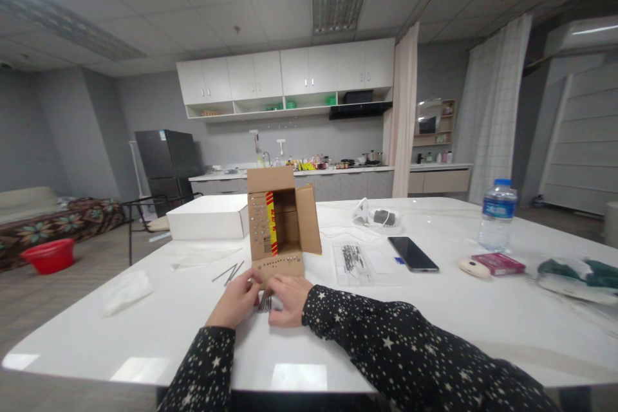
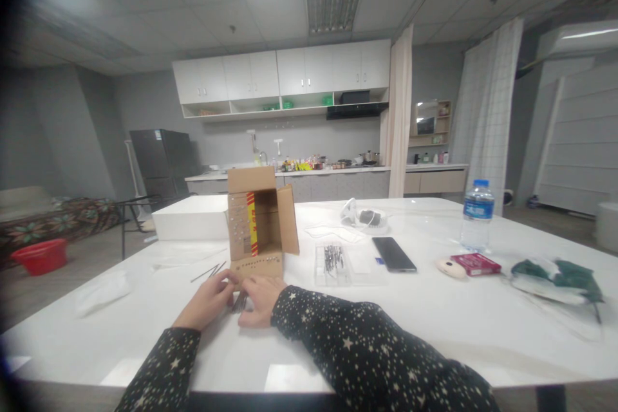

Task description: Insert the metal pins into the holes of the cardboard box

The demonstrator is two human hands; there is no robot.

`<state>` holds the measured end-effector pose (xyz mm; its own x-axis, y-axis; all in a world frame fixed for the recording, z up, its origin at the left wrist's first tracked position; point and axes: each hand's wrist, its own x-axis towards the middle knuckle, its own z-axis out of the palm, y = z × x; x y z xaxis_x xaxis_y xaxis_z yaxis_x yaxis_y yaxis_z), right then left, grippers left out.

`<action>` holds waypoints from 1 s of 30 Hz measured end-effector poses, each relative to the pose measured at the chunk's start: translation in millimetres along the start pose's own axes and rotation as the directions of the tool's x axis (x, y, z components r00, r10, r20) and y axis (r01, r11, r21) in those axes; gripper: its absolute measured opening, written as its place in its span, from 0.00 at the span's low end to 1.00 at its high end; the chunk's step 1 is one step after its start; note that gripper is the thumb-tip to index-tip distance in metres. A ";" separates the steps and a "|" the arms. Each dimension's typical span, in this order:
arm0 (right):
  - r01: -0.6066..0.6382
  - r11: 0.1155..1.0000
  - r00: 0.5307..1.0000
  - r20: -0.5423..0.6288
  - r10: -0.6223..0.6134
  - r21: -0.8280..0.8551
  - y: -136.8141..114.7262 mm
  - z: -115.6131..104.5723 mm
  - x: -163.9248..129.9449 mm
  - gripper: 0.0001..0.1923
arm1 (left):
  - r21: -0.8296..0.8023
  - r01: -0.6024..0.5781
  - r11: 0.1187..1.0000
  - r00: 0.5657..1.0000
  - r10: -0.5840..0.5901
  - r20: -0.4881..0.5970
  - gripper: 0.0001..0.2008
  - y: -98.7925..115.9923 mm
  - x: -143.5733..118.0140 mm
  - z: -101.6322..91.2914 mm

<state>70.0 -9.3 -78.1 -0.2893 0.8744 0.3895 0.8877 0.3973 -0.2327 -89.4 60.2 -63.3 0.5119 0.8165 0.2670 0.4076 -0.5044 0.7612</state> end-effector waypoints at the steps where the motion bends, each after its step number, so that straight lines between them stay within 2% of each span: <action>1: 0.002 1.000 1.000 -0.003 -0.002 0.000 0.1 0.1 -0.2 0.22 | -0.001 0.000 1.000 1.000 0.000 0.000 0.05 -0.1 0.1 0.0; 23: 0.026 0.994 1.000 0.017 -0.025 -0.104 -2.5 -2.5 1.2 0.20 | -0.011 -0.008 1.000 1.000 0.008 0.019 0.06 -3.9 1.4 0.1; 30: -0.022 0.992 0.999 -0.028 0.019 -0.127 -6.0 -5.5 0.7 0.14 | 0.003 -0.009 1.000 1.000 0.009 0.026 0.06 -4.9 2.4 0.8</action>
<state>66.4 -12.5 -71.6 -0.2623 0.8738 0.4095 0.9323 0.3390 -0.1262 -89.6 64.5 -66.9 0.5351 0.8044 0.2580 0.4053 -0.5125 0.7570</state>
